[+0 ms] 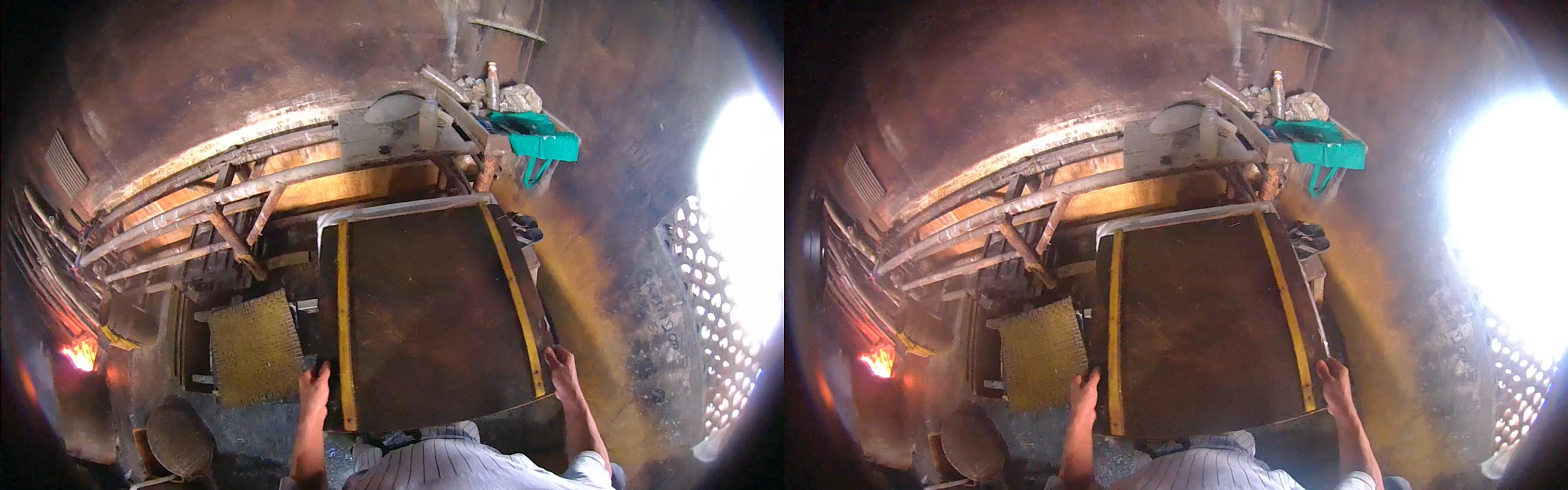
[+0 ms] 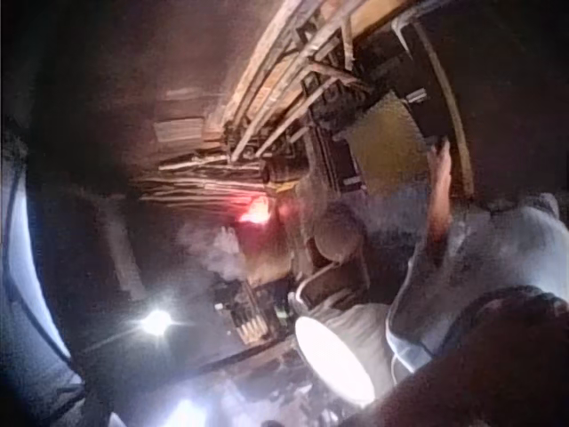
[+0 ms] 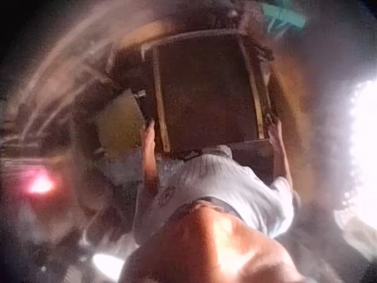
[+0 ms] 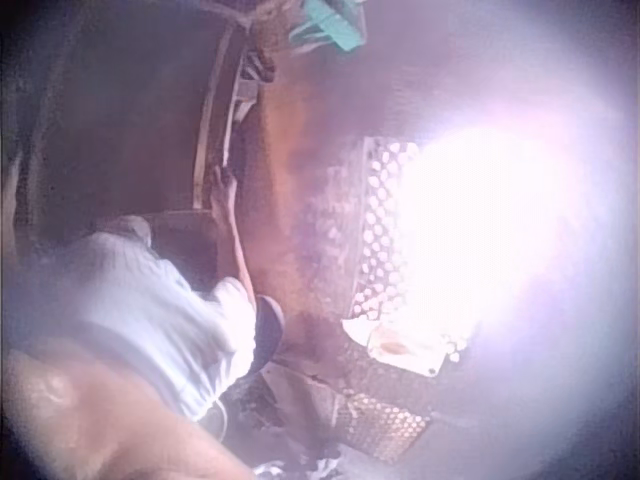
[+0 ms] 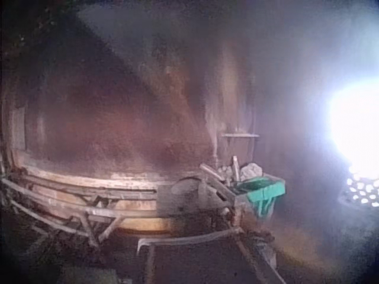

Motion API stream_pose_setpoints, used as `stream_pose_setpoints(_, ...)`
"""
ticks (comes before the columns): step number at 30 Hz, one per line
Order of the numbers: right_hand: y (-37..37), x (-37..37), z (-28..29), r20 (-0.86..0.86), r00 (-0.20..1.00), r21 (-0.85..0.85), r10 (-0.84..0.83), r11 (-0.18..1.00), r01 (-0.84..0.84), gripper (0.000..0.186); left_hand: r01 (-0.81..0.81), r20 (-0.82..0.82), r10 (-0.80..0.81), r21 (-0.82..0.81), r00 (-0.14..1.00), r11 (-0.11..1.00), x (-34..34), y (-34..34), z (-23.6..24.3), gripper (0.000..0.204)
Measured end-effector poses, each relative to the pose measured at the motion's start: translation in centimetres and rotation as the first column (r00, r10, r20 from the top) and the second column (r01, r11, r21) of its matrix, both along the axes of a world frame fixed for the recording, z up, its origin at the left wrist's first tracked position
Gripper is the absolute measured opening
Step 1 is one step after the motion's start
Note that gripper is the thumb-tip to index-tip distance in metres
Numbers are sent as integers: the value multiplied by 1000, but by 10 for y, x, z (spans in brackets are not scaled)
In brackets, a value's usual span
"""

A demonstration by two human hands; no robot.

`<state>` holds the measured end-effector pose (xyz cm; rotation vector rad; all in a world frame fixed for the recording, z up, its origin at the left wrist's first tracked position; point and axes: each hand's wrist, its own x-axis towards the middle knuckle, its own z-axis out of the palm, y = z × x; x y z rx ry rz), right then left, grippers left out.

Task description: The person scoops a white slurry from a large pot into a rectangular frame with a mesh screen, then flips the frame to drain and peel off a formed sheet. They repeat this process, stacking the sheets and handling cloths and frames.

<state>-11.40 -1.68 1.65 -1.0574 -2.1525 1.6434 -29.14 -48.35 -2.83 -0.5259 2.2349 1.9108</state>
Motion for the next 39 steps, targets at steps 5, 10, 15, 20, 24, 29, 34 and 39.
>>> stream_pose_setpoints(5,56,-52,-15,19,994,-34,104,994,-103,20,-70,72,77,-86,994,994,-38,36,-6,37)
stream_pose_setpoints(10,96,-70,-51,102,982,22,161,986,-164,22,-111,45,112,-36,993,993,-51,62,-4,28)
stream_pose_setpoints(15,91,-107,-20,76,974,802,214,567,-187,35,29,-216,-292,-756,932,654,-73,72,10,41)
stream_pose_setpoints(20,75,-202,-60,189,917,787,353,504,-356,68,175,-142,-486,-816,862,551,-125,150,-25,67)
stream_pose_setpoints(24,62,-214,-76,363,878,760,311,446,-472,74,144,-109,-491,-881,864,450,-128,158,-24,70)
stream_pose_setpoints(29,46,-210,-84,341,878,714,336,515,-474,72,209,-43,-486,-867,873,452,-114,144,-19,66)
stream_pose_setpoints(34,39,-214,-79,278,872,763,403,459,-455,66,202,-14,-449,-880,894,429,-116,141,-22,62)
stream_pose_setpoints(39,28,-227,-72,384,864,778,325,390,-493,65,105,-150,-430,-851,890,515,-121,130,-25,66)
